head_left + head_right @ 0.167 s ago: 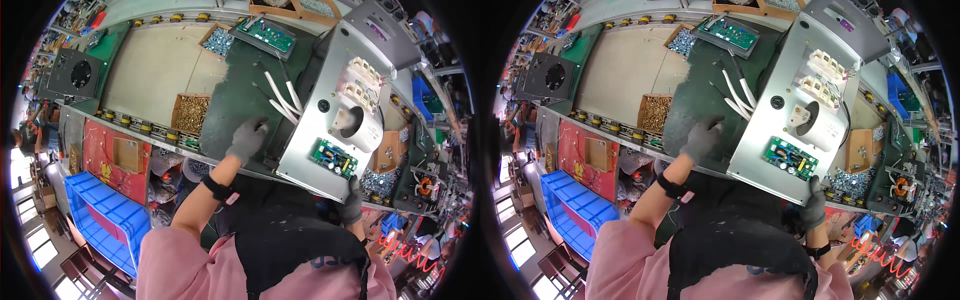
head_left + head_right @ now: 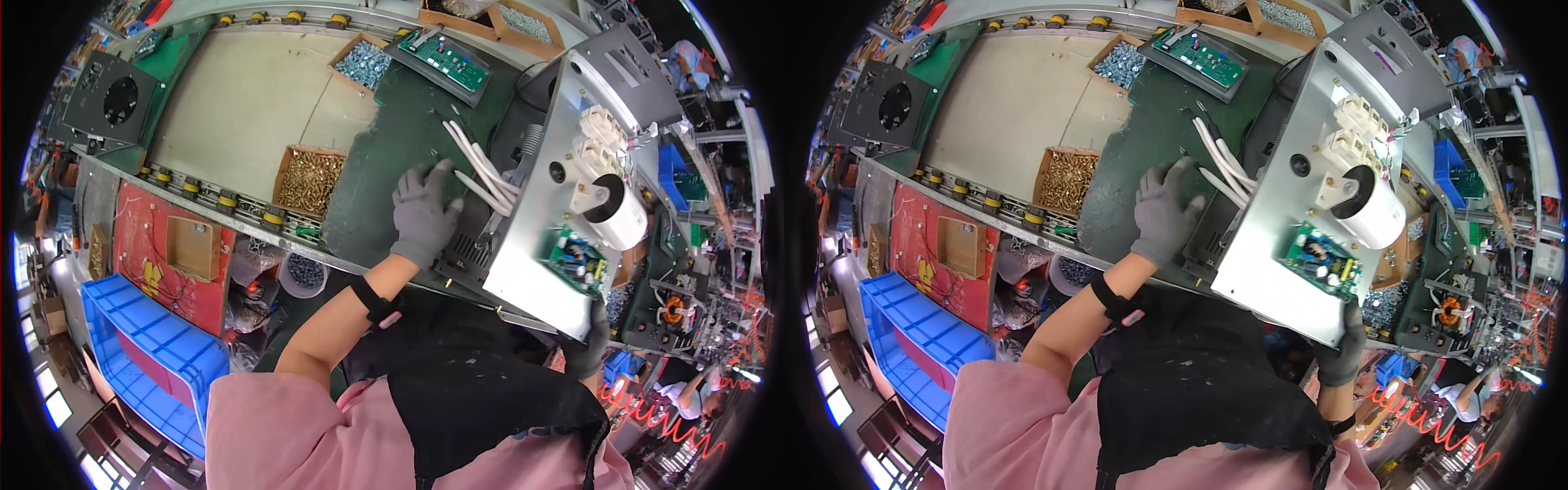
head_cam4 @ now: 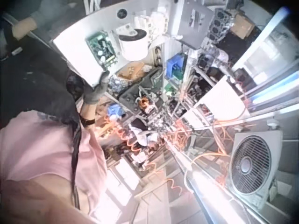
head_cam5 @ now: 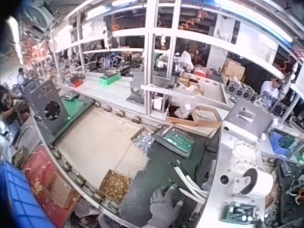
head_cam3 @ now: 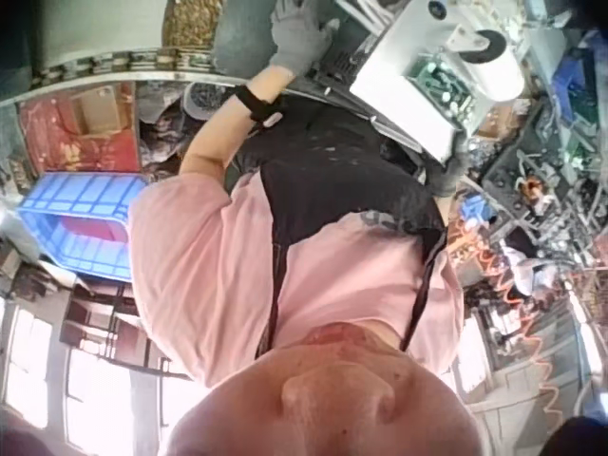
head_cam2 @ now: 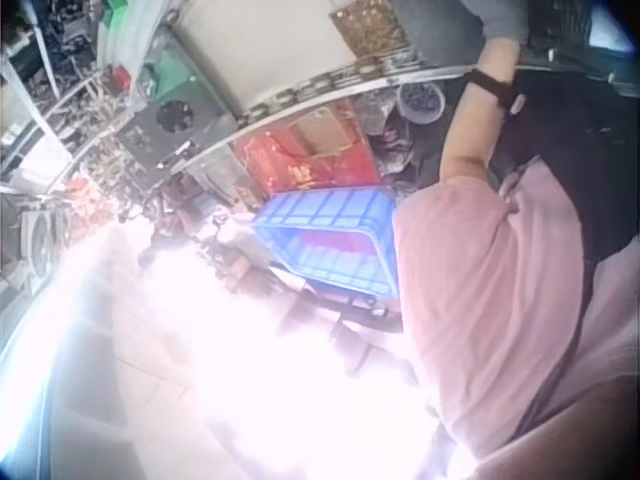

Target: Assembling and securing internal components of a solar inverter or power unit using an electric screwdriver.

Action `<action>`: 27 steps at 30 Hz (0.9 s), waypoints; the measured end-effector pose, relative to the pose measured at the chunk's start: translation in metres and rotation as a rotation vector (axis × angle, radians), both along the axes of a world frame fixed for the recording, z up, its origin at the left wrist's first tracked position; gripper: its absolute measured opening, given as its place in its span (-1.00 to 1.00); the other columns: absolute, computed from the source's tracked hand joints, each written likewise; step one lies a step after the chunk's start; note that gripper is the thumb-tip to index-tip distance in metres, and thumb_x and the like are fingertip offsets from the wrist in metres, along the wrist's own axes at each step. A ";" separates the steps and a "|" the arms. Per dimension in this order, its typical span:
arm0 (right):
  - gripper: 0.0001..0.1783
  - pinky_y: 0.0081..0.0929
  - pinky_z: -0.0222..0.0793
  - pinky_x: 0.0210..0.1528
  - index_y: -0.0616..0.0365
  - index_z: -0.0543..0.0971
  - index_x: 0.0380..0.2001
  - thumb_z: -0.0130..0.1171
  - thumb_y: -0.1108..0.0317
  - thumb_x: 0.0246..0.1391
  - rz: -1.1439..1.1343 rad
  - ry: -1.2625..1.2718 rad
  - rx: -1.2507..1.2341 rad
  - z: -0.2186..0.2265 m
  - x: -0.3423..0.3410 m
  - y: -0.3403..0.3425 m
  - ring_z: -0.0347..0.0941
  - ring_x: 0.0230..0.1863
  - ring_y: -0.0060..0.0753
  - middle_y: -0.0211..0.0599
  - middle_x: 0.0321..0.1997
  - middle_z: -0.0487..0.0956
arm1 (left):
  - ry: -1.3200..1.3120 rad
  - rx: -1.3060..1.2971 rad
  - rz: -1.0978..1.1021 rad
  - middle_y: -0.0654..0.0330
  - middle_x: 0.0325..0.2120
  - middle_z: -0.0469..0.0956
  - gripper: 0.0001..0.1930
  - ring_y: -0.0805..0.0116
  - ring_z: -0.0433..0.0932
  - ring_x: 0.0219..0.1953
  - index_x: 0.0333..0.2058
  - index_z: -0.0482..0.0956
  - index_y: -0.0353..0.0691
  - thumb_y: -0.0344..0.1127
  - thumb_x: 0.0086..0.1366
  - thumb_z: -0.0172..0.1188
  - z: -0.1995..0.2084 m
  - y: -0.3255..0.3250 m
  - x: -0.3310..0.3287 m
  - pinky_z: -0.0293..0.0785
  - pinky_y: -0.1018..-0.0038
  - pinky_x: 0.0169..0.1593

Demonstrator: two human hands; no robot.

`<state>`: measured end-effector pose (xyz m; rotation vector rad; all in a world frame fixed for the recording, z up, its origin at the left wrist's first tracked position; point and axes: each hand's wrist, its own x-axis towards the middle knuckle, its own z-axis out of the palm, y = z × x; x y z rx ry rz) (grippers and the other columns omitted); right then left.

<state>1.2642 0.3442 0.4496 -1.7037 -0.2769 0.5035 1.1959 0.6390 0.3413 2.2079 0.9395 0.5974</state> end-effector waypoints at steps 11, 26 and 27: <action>-0.61 -0.72 0.07 -0.71 0.29 0.38 -0.06 -0.16 0.16 0.28 -0.135 0.395 0.443 0.070 0.021 0.032 0.33 -0.58 -0.62 -0.17 -0.24 0.54 | -0.229 0.292 -0.398 0.20 -0.24 0.40 -0.57 0.22 0.36 -0.11 -0.11 0.51 0.05 -0.17 -0.05 0.25 0.019 0.012 0.051 0.21 0.25 -0.03; -0.62 -0.74 0.20 -0.63 0.30 0.38 -0.02 -0.10 0.22 0.25 -0.115 0.461 0.510 0.032 0.001 0.019 0.33 -0.58 -0.66 -0.26 -0.33 0.50 | 0.167 -1.436 -0.560 0.26 -0.47 0.46 -0.85 0.42 0.52 -0.36 -0.28 0.41 -0.18 -0.27 0.34 -0.08 0.051 -0.051 0.012 0.52 0.46 -0.31; -0.65 -0.72 0.32 -0.51 0.31 0.38 -0.03 -0.06 0.28 0.23 -0.125 0.385 0.394 0.026 -0.003 0.014 0.41 -0.46 -0.60 -0.26 -0.28 0.51 | 0.091 -1.361 -0.513 0.23 -0.36 0.48 -0.83 0.40 0.51 -0.26 -0.22 0.41 -0.17 -0.25 0.35 -0.10 0.042 -0.068 0.009 0.52 0.44 -0.24</action>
